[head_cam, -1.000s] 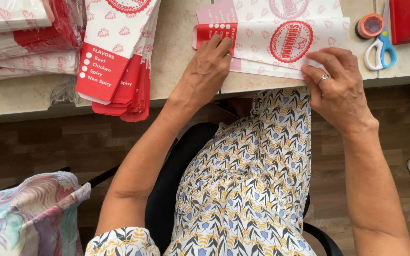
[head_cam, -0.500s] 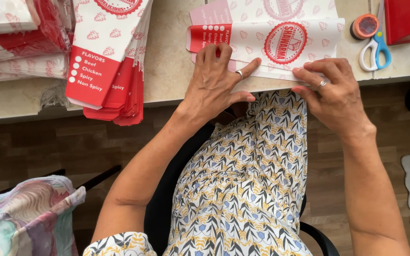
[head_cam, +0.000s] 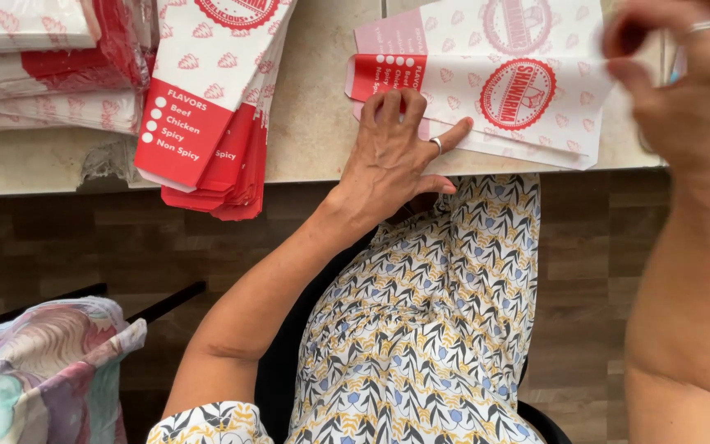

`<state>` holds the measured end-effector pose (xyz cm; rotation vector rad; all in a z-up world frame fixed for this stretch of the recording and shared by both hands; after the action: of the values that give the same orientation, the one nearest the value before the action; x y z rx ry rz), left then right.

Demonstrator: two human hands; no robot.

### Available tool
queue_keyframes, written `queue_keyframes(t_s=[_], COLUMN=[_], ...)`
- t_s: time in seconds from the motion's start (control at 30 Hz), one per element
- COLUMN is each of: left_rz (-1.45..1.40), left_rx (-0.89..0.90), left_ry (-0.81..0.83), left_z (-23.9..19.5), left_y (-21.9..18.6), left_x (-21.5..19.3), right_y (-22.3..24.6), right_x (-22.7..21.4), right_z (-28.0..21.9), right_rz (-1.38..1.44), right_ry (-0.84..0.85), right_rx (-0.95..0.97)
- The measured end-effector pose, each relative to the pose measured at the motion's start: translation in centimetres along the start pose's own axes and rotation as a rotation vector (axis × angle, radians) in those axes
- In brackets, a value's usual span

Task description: Folding printed paper sheets into shawarma bags at a workstation.

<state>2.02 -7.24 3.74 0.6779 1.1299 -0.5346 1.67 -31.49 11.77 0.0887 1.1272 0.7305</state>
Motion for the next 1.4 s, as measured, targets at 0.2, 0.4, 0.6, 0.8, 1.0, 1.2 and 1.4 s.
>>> queue_keyframes(t_s=[0.2, 0.4, 0.6, 0.8, 1.0, 1.2, 1.4], left_rz=[0.007, -0.058, -0.068, -0.098, -0.097, -0.063, -0.05], left_rx=[-0.022, -0.046, -0.041, -0.046, -0.057, -0.07, -0.087], left_ry=[0.021, 0.077, 0.089, 0.046, 0.063, 0.056, 0.048], left_z=[0.1, 0.3, -0.2, 0.0, -0.2, -0.3, -0.2], left_y=[0.2, 0.1, 0.1, -0.1, 0.0, 0.1, 0.1], left_x=[-0.2, 0.1, 0.7, 0.6, 0.7, -0.3, -0.1], right_y=[9.7, 6.9, 0.1, -6.7, -1.1, 4.7, 7.0], right_x=[9.8, 13.0, 8.9, 2.5, 4.7, 12.9, 16.5], right_z=[7.2, 7.0, 3.8, -1.3, 2.6, 7.4, 11.7], right_rz=[0.041, 0.132, 0.078, 0.029, 0.075, 0.256, 0.448], right_ry=[0.224, 0.396, 0.373, 0.219, 0.203, 0.348, 0.377], right_rx=[-0.347, -0.333, -0.145, -0.063, -0.086, -0.27, -0.319])
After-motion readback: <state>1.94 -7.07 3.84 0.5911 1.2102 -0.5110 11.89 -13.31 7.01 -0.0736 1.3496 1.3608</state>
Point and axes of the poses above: each hand's wrist, its own z-axis towards the middle knuckle, its own x-axis out of the palm, y = z × x, the point moved 8 cm from there along z, towards the middle knuckle, and after that the axes turned 7 degrees about z, right-handed, at the moved point
